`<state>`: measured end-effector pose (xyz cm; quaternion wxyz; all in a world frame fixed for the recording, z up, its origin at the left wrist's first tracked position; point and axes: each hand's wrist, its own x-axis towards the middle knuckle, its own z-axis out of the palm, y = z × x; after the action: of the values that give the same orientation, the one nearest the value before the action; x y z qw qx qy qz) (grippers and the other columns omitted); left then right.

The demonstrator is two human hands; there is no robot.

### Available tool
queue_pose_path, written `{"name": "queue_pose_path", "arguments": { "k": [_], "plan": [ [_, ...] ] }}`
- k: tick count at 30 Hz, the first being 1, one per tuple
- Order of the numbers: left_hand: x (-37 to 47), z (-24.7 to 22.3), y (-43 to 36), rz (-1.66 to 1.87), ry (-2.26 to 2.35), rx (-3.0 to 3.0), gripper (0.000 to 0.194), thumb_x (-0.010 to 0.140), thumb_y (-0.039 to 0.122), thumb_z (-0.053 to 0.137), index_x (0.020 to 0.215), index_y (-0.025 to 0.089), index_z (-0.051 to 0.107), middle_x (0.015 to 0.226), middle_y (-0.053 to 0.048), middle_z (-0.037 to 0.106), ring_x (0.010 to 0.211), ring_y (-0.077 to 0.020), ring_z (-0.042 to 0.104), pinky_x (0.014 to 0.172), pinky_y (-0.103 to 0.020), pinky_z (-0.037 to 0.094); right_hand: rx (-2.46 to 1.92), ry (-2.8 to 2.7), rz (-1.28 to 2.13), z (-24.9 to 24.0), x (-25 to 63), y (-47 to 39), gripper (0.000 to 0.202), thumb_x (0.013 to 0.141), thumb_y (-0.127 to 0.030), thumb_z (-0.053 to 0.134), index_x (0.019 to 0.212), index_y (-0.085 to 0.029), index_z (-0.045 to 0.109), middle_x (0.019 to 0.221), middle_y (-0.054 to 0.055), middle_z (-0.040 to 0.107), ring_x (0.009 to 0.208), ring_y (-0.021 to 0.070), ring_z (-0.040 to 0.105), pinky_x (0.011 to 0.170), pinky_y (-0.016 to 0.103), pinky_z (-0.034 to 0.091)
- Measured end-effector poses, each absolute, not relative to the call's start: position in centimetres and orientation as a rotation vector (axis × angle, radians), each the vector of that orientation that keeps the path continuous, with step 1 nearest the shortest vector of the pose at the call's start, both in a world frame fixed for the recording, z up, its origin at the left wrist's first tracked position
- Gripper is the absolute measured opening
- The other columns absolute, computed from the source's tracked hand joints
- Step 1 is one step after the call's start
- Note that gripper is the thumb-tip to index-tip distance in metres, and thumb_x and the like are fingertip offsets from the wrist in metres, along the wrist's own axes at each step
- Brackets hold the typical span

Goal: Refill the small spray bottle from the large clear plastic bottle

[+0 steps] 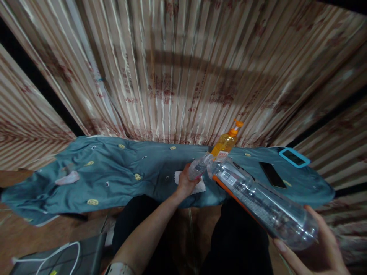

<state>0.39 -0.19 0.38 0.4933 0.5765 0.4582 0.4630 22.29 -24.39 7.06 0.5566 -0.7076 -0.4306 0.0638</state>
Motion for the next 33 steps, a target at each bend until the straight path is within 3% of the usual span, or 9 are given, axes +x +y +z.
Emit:
{"name": "queue_pose_path", "arguments": {
  "k": [10, 14, 18, 22, 24, 30, 33],
  "plan": [
    [0.4, 1.0, -0.3, 1.135, 1.103, 1.381, 0.054, 0.065, 0.006, 0.082, 0.115, 0.018, 0.066, 0.111, -0.006, 0.079, 0.106, -0.0271, 0.075, 0.101, -0.042, 0.058, -1.682, -0.998, 0.138, 7.4, 21.9, -24.3, 0.109, 0.069, -0.057, 0.090, 0.162, -0.020, 0.047, 0.158, 0.013, 0.056, 0.144, 0.0432, 0.051, 0.122, 0.064, 0.040],
    [0.4, 0.8, -0.3, 1.143, 1.108, 1.367, 0.052, 0.065, 0.005, 0.081, 0.113, 0.019, 0.067, 0.110, -0.005, 0.080, 0.105, -0.0266, 0.075, 0.099, -0.040, 0.058, -1.655, -1.012, 0.143, 7.4, 22.0, -24.3, 0.109, 0.069, -0.055, 0.090, 0.163, -0.022, 0.045, 0.159, 0.013, 0.055, 0.136, 0.0410, 0.059, 0.117, 0.061, 0.048],
    [0.5, 0.8, -0.2, 1.153, 1.102, 1.356, 0.053, 0.064, 0.005, 0.082, 0.113, 0.020, 0.067, 0.110, -0.005, 0.080, 0.105, -0.0256, 0.075, 0.099, -0.039, 0.058, -1.643, -0.999, 0.147, 7.6, 21.8, -24.2, 0.109, 0.068, -0.053, 0.091, 0.163, -0.024, 0.046, 0.164, 0.012, 0.050, 0.138, 0.0415, 0.056, 0.112, 0.058, 0.053],
    [0.6, 0.5, -0.1, 1.172, 1.098, 1.353, 0.055, 0.063, 0.005, 0.082, 0.114, 0.021, 0.067, 0.110, -0.003, 0.080, 0.104, -0.0245, 0.075, 0.099, -0.039, 0.059, -1.659, -1.015, 0.143, 7.7, 21.8, -24.0, 0.112, 0.068, -0.053, 0.091, 0.165, -0.024, 0.043, 0.166, 0.011, 0.048, 0.143, 0.0434, 0.052, 0.119, 0.063, 0.045],
    [0.6, 0.3, -0.1, 1.178, 1.109, 1.363, 0.055, 0.063, 0.005, 0.082, 0.114, 0.021, 0.067, 0.109, -0.003, 0.080, 0.105, -0.0247, 0.075, 0.100, -0.040, 0.059, -1.672, -1.027, 0.114, 7.6, 21.9, -24.0, 0.111, 0.069, -0.054, 0.090, 0.165, -0.024, 0.044, 0.165, 0.011, 0.049, 0.143, 0.0435, 0.052, 0.119, 0.063, 0.045],
    [0.6, -0.1, 0.2, 1.172, 1.111, 1.401, 0.056, 0.063, 0.006, 0.083, 0.115, 0.021, 0.067, 0.114, -0.004, 0.080, 0.109, -0.0257, 0.074, 0.103, -0.042, 0.058, -1.700, -1.072, 0.071, 7.7, 21.8, -24.1, 0.109, 0.072, -0.056, 0.088, 0.166, -0.023, 0.042, 0.155, 0.014, 0.058, 0.122, 0.0381, 0.067, 0.100, 0.054, 0.061],
    [0.4, -0.3, 0.3, 1.168, 1.104, 1.414, 0.057, 0.064, 0.006, 0.083, 0.117, 0.021, 0.068, 0.114, -0.005, 0.079, 0.110, -0.0270, 0.074, 0.104, -0.043, 0.057, -1.703, -1.074, 0.051, 7.8, 21.5, -24.0, 0.107, 0.075, -0.056, 0.086, 0.166, -0.023, 0.041, 0.152, 0.013, 0.061, 0.124, 0.0377, 0.067, 0.102, 0.054, 0.061]
  ]
}}
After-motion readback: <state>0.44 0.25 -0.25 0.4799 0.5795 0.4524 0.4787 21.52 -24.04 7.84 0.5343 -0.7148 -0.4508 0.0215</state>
